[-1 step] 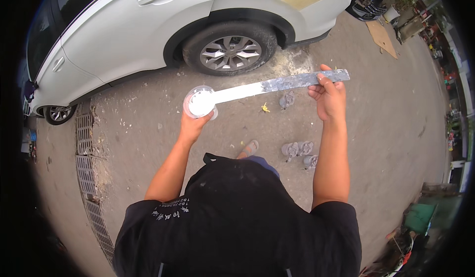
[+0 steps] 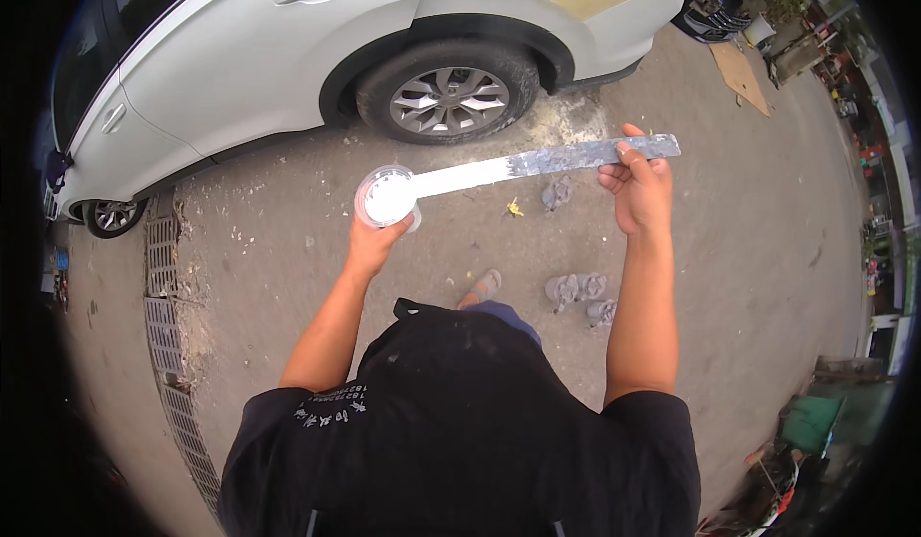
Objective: The person uses a metal spreader to apply a white paste from a small container onto a discolored area on the rear side panel of a white car. They repeatedly scoop the paste and spread it over the affected surface near the fuel door and taillight.
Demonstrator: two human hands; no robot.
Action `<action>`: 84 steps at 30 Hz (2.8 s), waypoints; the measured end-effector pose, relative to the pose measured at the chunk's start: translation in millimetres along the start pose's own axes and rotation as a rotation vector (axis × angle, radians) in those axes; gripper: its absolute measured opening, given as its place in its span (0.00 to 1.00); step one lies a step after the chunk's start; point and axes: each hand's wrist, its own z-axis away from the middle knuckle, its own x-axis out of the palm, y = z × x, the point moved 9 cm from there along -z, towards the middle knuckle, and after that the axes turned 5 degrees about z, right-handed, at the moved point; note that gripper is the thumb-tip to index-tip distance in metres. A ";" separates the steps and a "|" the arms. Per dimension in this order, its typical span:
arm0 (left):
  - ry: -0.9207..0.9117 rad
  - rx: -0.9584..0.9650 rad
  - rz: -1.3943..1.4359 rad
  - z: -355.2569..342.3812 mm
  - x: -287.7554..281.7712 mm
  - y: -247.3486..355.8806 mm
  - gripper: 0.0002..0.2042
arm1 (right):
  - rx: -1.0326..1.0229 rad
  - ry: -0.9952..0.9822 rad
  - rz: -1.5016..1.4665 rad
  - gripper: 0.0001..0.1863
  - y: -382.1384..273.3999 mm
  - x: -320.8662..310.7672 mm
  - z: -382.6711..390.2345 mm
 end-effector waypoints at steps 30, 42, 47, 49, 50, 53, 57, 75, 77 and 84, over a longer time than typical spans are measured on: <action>0.073 0.042 -0.003 188.2 -24.0 27.7 0.36 | -0.025 0.066 -0.067 0.23 24.7 -80.7 208.2; -0.027 0.011 -0.056 254.4 34.9 57.1 0.35 | -0.260 -0.145 -0.133 0.29 19.8 -107.4 285.7; -0.007 0.025 -0.147 263.1 33.2 70.8 0.36 | -0.185 -0.198 -0.273 0.31 21.0 -105.7 302.6; 0.012 0.029 -0.171 264.6 28.9 75.2 0.37 | -0.230 -0.274 -0.407 0.31 24.9 -101.5 309.3; 0.024 0.027 -0.176 265.4 27.3 82.6 0.37 | -0.253 -0.313 -0.472 0.31 27.6 -98.6 311.5; 0.076 0.038 -0.204 268.8 12.4 86.0 0.38 | -0.224 -0.388 -0.529 0.32 41.0 -87.0 314.8; 0.097 0.098 -0.195 271.8 -6.7 87.3 0.40 | -0.040 -0.264 -0.370 0.31 71.0 -77.3 319.9; -0.010 0.129 -0.008 271.7 -47.3 82.3 0.38 | 0.166 -0.189 -0.364 0.26 121.0 -79.2 333.2; -0.011 0.130 -0.010 272.0 -52.9 80.6 0.39 | 0.164 -0.143 -0.343 0.26 118.4 -85.5 336.0; -0.044 0.056 -0.008 275.0 -69.2 53.8 0.39 | 0.068 -0.144 -0.354 0.27 106.7 -103.3 339.3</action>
